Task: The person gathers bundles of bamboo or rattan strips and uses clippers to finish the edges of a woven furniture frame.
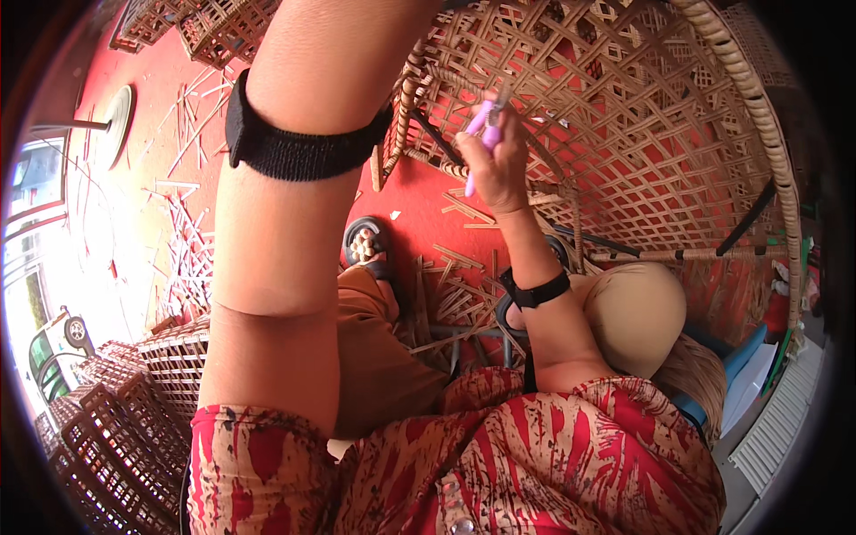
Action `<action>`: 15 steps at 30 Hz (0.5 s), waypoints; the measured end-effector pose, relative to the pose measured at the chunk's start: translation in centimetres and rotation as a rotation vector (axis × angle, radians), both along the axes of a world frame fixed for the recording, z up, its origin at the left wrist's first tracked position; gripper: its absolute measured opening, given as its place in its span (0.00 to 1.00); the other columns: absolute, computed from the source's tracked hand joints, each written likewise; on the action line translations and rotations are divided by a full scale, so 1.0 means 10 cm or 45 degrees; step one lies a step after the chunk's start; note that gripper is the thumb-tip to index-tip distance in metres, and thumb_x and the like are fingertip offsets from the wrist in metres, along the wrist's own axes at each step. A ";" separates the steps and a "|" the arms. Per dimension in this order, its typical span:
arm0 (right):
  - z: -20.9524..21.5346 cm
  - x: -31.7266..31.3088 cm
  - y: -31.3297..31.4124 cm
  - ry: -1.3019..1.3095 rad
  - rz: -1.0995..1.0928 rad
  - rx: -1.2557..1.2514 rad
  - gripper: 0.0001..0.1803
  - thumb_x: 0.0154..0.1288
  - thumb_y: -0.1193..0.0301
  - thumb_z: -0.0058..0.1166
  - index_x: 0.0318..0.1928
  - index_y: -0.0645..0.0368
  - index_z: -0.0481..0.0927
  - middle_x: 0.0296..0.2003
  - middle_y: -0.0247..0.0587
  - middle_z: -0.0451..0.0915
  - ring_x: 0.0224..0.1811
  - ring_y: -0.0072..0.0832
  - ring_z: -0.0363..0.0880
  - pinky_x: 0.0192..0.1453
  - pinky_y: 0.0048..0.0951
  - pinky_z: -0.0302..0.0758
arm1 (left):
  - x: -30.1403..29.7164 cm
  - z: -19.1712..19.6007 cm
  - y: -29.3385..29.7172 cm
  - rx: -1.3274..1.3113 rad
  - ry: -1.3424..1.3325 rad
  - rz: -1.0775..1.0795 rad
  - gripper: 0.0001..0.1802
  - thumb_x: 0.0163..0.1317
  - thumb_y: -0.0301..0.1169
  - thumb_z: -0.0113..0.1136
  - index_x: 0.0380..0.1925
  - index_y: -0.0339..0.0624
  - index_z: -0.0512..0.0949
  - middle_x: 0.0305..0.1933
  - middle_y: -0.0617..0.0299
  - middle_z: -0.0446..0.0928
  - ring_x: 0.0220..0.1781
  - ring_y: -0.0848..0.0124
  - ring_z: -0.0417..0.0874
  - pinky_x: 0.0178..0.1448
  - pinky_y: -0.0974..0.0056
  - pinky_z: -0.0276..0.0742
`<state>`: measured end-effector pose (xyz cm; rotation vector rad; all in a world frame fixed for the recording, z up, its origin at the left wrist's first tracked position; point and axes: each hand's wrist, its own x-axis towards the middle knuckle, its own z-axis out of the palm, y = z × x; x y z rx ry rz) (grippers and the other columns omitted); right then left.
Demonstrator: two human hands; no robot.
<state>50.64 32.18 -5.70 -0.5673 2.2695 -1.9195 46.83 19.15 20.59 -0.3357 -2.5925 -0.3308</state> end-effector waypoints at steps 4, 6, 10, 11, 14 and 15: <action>-0.24 -0.22 0.31 0.497 -0.085 0.435 0.25 0.48 0.65 0.54 0.47 0.63 0.70 0.43 0.49 0.72 0.45 0.44 0.71 0.52 0.42 0.67 | -0.14 -0.16 -0.09 0.074 0.090 -0.084 0.39 0.45 0.72 0.51 0.18 0.43 0.83 0.17 0.51 0.77 0.28 0.56 0.82 0.37 0.55 0.77; -0.26 -0.21 0.39 0.598 -0.080 0.742 0.26 0.50 0.60 0.50 0.48 0.62 0.70 0.39 0.49 0.74 0.39 0.44 0.74 0.47 0.43 0.70 | -0.14 -0.08 -0.08 0.040 -0.091 0.016 0.43 0.38 0.74 0.55 0.25 0.40 0.84 0.22 0.50 0.79 0.33 0.55 0.83 0.42 0.55 0.77; -0.19 0.00 0.28 -0.580 0.360 -0.168 0.18 0.56 0.65 0.49 0.46 0.61 0.70 0.24 0.39 0.73 0.21 0.29 0.75 0.27 0.33 0.75 | -0.11 -0.10 -0.12 0.010 -0.145 -0.038 0.44 0.34 0.69 0.63 0.41 0.41 0.80 0.32 0.48 0.81 0.40 0.55 0.82 0.47 0.56 0.76; -0.29 0.07 0.24 -1.028 0.424 -0.488 0.15 0.56 0.69 0.49 0.44 0.59 0.70 0.24 0.33 0.71 0.22 0.22 0.72 0.27 0.24 0.71 | -0.10 -0.08 -0.11 0.011 -0.140 -0.047 0.44 0.34 0.69 0.63 0.41 0.41 0.80 0.32 0.48 0.81 0.40 0.55 0.82 0.47 0.56 0.76; -0.23 0.28 -0.12 -0.911 0.378 -0.520 0.12 0.56 0.70 0.50 0.42 0.56 0.71 0.24 0.28 0.68 0.23 0.16 0.64 0.27 0.17 0.64 | -0.04 -0.15 -0.13 -0.212 -0.081 -0.061 0.32 0.37 0.52 0.69 0.42 0.45 0.79 0.37 0.53 0.80 0.44 0.56 0.80 0.47 0.55 0.75; -0.18 0.29 -0.17 -0.934 0.398 -0.539 0.11 0.56 0.70 0.50 0.42 0.55 0.71 0.25 0.26 0.67 0.23 0.15 0.62 0.27 0.17 0.62 | -0.03 -0.16 -0.12 -0.220 -0.079 -0.059 0.32 0.37 0.52 0.69 0.42 0.45 0.79 0.37 0.53 0.80 0.44 0.56 0.80 0.47 0.55 0.75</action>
